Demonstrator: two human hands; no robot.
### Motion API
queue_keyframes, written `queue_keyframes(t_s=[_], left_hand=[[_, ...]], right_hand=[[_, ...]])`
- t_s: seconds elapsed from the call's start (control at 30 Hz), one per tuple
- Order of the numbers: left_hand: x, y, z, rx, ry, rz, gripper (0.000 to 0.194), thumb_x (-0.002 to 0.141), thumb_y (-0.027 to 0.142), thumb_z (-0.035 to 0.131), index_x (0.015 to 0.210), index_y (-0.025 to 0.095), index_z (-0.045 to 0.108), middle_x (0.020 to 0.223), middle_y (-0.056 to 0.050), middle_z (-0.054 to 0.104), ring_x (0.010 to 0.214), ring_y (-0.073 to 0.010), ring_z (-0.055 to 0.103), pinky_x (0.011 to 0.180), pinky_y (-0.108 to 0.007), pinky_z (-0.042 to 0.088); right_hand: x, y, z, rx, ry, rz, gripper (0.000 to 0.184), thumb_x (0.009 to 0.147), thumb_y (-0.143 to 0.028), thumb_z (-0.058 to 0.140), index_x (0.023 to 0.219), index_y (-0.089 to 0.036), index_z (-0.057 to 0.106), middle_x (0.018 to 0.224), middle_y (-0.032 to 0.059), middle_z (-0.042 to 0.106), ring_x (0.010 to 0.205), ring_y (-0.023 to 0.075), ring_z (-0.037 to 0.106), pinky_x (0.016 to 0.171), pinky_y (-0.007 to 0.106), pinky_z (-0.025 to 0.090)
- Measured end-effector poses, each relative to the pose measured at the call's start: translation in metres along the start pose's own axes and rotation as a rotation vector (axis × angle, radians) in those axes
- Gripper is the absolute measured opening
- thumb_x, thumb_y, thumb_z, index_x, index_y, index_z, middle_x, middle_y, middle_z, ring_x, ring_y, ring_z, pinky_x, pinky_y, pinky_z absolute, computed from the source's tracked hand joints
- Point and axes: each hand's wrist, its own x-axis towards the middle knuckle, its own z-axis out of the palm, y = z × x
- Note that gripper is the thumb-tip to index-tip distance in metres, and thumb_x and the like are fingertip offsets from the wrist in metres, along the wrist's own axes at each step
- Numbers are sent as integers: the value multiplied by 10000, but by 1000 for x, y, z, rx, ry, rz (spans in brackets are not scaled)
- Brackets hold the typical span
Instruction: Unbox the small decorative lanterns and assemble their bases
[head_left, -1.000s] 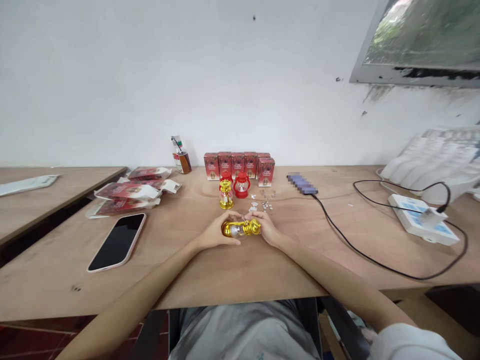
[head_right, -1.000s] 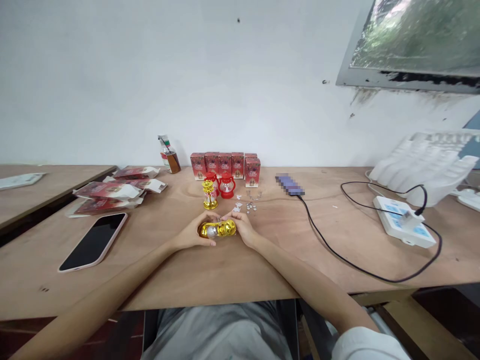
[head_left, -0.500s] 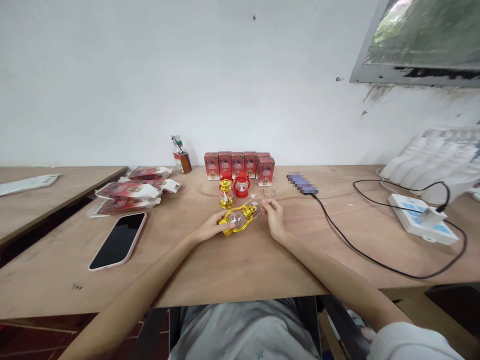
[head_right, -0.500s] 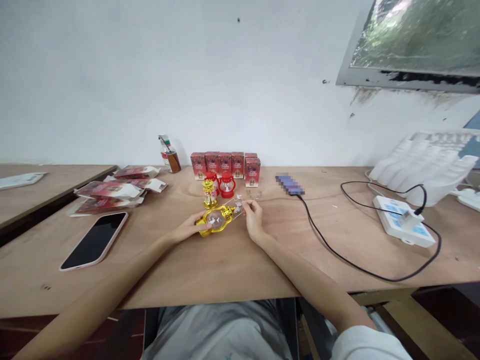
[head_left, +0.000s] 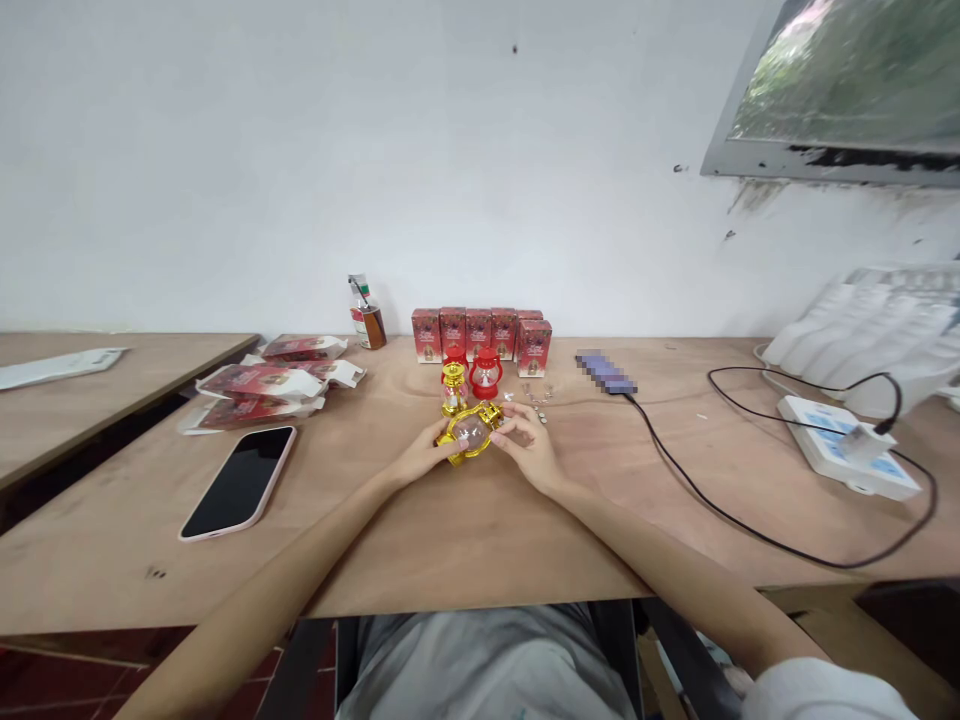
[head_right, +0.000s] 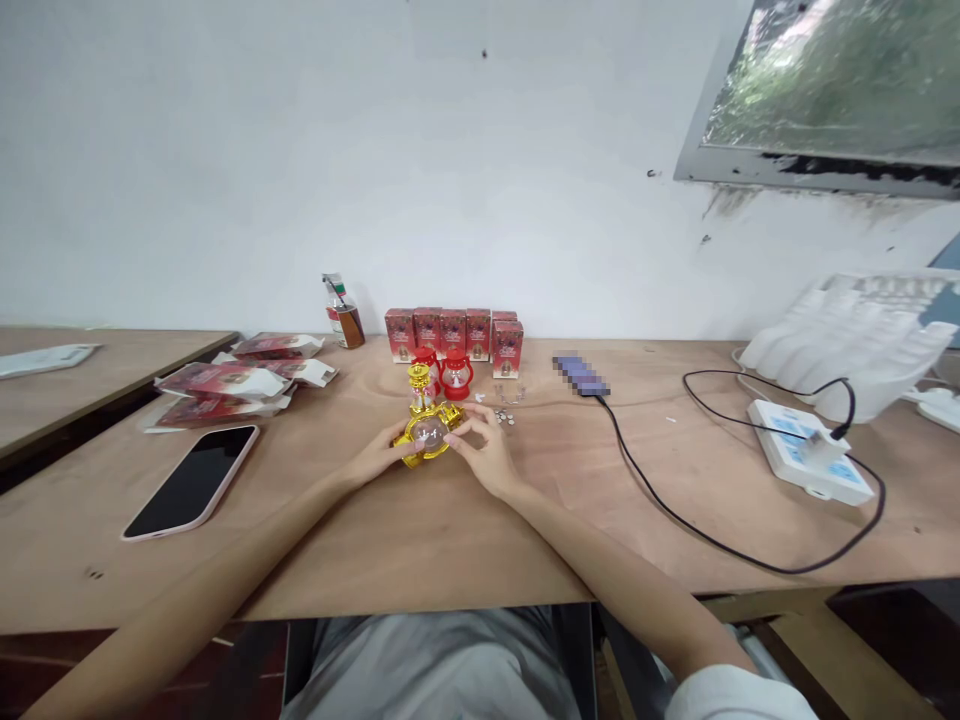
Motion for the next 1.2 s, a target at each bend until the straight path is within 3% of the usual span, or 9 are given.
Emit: queue_keyframes(t_s=[0.1,0.23,0.4,0.6,0.9,1.0,1.2], left_hand=[[-1,1,-1,11,5,32,658,688,515,668,1200,124,529,1260,-110,579,1174,-300,506,1034,-418,355],[-3,1,-5,43,-3,79,641,688,475,680,1202,126,520,1242,-108,582,1137,-280,527,1009,-401,380],[-2,0,-11,81,7,96,597,671,455,697,1153,135,552,1177,-90,610,1082,-267,548,976,-392,407],[-2,0,-11,77,-21,92,611,670,440,697,1168,126,534,1178,-97,606,1082,-270,548,974,-400,409],[-3,2,-14,86,-43,93,643,658,419,712,1193,116,525,1217,-106,590,1123,-286,533,995,-406,397],[-3,3,-14,102,-51,115,635,642,399,731,1185,136,532,1219,-93,590,1118,-275,541,997,-400,399],[-4,3,-12,130,-67,111,621,631,387,735,1169,150,537,1205,-93,595,1086,-263,561,978,-399,413]], right_hand=[[1,2,0,36,0,55,247,679,-472,709,689,-230,662,1298,57,466,1188,222,484,1026,383,332],[4,-1,1,104,-74,101,314,629,-521,728,643,-218,645,1156,72,581,1226,241,451,1040,395,295],[4,-6,2,231,-70,143,367,580,-535,750,581,-205,592,1159,68,592,1199,233,480,1004,364,330],[4,-14,0,247,-100,170,387,594,-527,739,544,-204,530,813,16,648,959,226,580,873,355,389],[3,-11,-1,340,-103,134,382,626,-483,736,552,-199,491,960,18,652,948,198,567,835,322,401],[4,-10,-1,408,-75,158,353,628,-454,743,558,-203,505,906,5,648,940,184,566,841,311,406],[7,-15,-4,473,-45,269,390,586,-481,753,558,-207,477,769,-20,632,747,148,564,740,298,445]])
